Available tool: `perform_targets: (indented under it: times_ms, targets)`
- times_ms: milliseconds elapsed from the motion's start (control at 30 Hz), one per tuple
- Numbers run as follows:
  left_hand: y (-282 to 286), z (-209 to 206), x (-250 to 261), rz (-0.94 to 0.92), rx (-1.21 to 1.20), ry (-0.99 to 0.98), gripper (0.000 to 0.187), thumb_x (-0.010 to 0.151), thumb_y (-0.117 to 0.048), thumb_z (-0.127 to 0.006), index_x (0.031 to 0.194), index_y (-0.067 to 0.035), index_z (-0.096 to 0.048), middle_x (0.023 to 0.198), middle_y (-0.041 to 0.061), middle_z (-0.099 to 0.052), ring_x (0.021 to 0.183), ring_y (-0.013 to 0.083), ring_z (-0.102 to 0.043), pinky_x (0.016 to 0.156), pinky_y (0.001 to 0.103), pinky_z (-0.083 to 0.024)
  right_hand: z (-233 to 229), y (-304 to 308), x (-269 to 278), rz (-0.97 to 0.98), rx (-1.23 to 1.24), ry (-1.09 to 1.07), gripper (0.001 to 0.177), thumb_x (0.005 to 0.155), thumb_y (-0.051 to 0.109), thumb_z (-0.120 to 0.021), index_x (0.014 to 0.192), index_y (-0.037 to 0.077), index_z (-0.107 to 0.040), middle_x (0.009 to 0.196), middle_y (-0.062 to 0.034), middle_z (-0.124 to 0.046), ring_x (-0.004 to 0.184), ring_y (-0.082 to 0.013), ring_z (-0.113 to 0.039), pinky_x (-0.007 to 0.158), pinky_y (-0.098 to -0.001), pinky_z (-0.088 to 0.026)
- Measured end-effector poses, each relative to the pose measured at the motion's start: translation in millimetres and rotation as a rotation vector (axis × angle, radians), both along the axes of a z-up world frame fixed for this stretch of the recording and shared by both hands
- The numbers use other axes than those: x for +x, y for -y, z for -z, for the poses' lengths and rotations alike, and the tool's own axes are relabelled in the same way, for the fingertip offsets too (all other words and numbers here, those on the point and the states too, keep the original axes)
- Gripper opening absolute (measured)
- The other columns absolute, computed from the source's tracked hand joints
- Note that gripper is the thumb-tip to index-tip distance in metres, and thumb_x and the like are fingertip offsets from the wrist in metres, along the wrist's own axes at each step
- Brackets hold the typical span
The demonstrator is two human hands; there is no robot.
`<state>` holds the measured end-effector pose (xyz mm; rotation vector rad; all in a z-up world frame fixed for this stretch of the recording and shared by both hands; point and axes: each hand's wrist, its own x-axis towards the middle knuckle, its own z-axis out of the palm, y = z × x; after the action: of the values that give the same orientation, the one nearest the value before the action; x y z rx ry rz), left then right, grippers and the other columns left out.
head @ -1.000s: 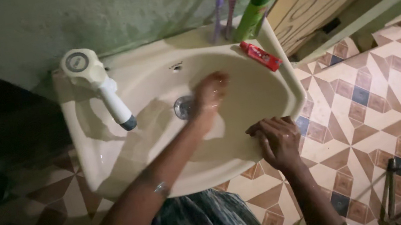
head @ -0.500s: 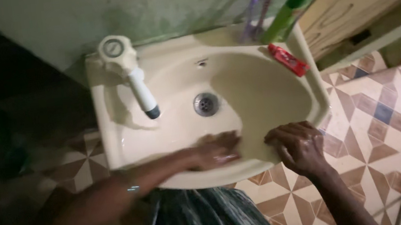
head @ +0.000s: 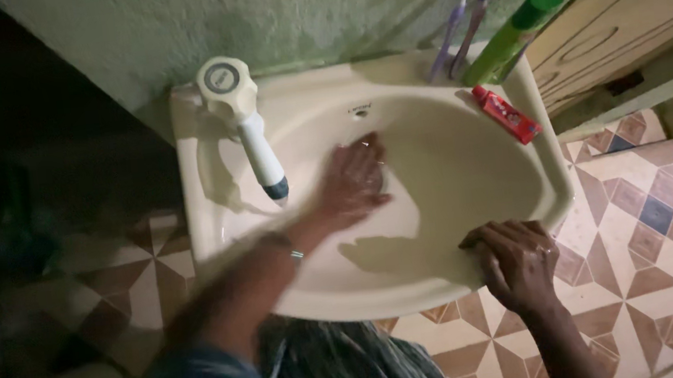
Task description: The person turns on the tap and washes their hands under running water in a bathroom sink. They rub their hands together, rinse, and repeat the process before turning the tap off.
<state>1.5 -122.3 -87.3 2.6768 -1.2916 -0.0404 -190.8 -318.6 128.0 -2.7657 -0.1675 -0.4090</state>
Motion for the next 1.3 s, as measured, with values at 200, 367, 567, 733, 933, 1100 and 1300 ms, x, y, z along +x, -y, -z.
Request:
perform_targets:
  times_ms: [200, 367, 567, 733, 933, 1100, 1300]
  targets:
    - [103.4, -49.3, -81.2, 0.299, -0.181, -0.360, 0.073, 0.100, -0.057, -0.042, 0.162, -0.024, -0.020, 0.171, 0.014, -0.013, 0.156, 0.0433, -0.013, 0.118, 0.069, -0.014, 9.9, 8.5, -1.9, -0.023, -0.050, 0.035, 0.015, 0.080, 0.014, -0.058, 0.084, 0.013, -0.073, 0.083, -0.0058, -0.071, 0.078, -0.0256, -0.067, 0.077, -0.0406, -0.046]
    - [17.4, -83.5, -77.7, 0.513, -0.069, -0.668, 0.070, 0.106, -0.053, -0.030, 0.165, -0.018, -0.013, 0.172, 0.016, -0.008, 0.157, 0.0386, -0.005, 0.119, 0.066, -0.015, 10.1, 5.9, -4.2, 0.021, -0.027, -0.015, 0.015, 0.085, 0.014, -0.057, 0.081, 0.013, -0.071, 0.079, -0.0040, -0.071, 0.078, -0.0225, -0.068, 0.080, -0.0384, -0.047]
    - [-127.2, -105.0, -23.4, 0.197, 0.462, -0.485, 0.080, 0.101, -0.062, -0.033, 0.163, -0.016, -0.013, 0.172, 0.014, 0.000, 0.157, 0.0309, 0.000, 0.121, 0.062, -0.009, -1.6, -4.5, -0.5, 0.011, -0.004, -0.033, 0.021, 0.086, 0.013, -0.053, 0.080, 0.014, -0.073, 0.081, -0.0013, -0.073, 0.079, -0.0204, -0.069, 0.081, -0.0384, -0.046]
    - [-80.7, -54.9, -14.6, 0.038, -0.143, -0.116, 0.099, 0.093, -0.065, -0.050, 0.155, 0.008, -0.023, 0.164, 0.030, -0.015, 0.153, 0.0407, -0.008, 0.120, 0.055, -0.011, -3.4, -4.9, 0.4, 0.041, -0.025, -0.072, 0.020, 0.086, 0.016, -0.054, 0.082, 0.014, -0.073, 0.081, -0.0015, -0.073, 0.079, -0.0209, -0.068, 0.081, -0.0380, -0.047]
    - [28.4, -48.9, -23.1, 0.101, 0.019, -0.356, 0.089, 0.097, -0.065, -0.044, 0.166, -0.016, -0.016, 0.168, 0.016, -0.017, 0.158, 0.0358, -0.009, 0.123, 0.063, -0.011, 0.5, -6.5, -0.7, 0.055, -0.020, -0.073, 0.020, 0.089, 0.015, -0.055, 0.085, 0.016, -0.075, 0.085, -0.0011, -0.076, 0.084, -0.0198, -0.071, 0.083, -0.0384, -0.048]
    - [14.7, -55.7, -51.2, 0.439, -0.045, -0.357, 0.074, 0.100, -0.064, -0.031, 0.164, -0.028, -0.020, 0.174, 0.012, -0.011, 0.159, 0.0313, -0.007, 0.124, 0.062, -0.003, -7.2, -23.7, 1.7, -0.002, -0.051, -0.275, 0.021, 0.092, 0.022, -0.062, 0.098, 0.015, -0.081, 0.083, -0.0043, -0.079, 0.079, -0.0216, -0.074, 0.079, -0.0421, -0.055]
    - [-113.2, -85.1, -3.7, 0.195, 0.371, -0.244, 0.090, 0.097, -0.068, -0.040, 0.161, -0.012, -0.012, 0.171, 0.018, 0.002, 0.157, 0.0326, 0.004, 0.123, 0.051, 0.003, 7.1, -118.1, 2.9, -0.445, 0.070, -0.452, 0.048, 0.094, 0.032, -0.062, 0.137, 0.012, -0.061, 0.137, -0.0128, -0.065, 0.118, -0.0325, -0.066, 0.097, -0.0464, -0.052]
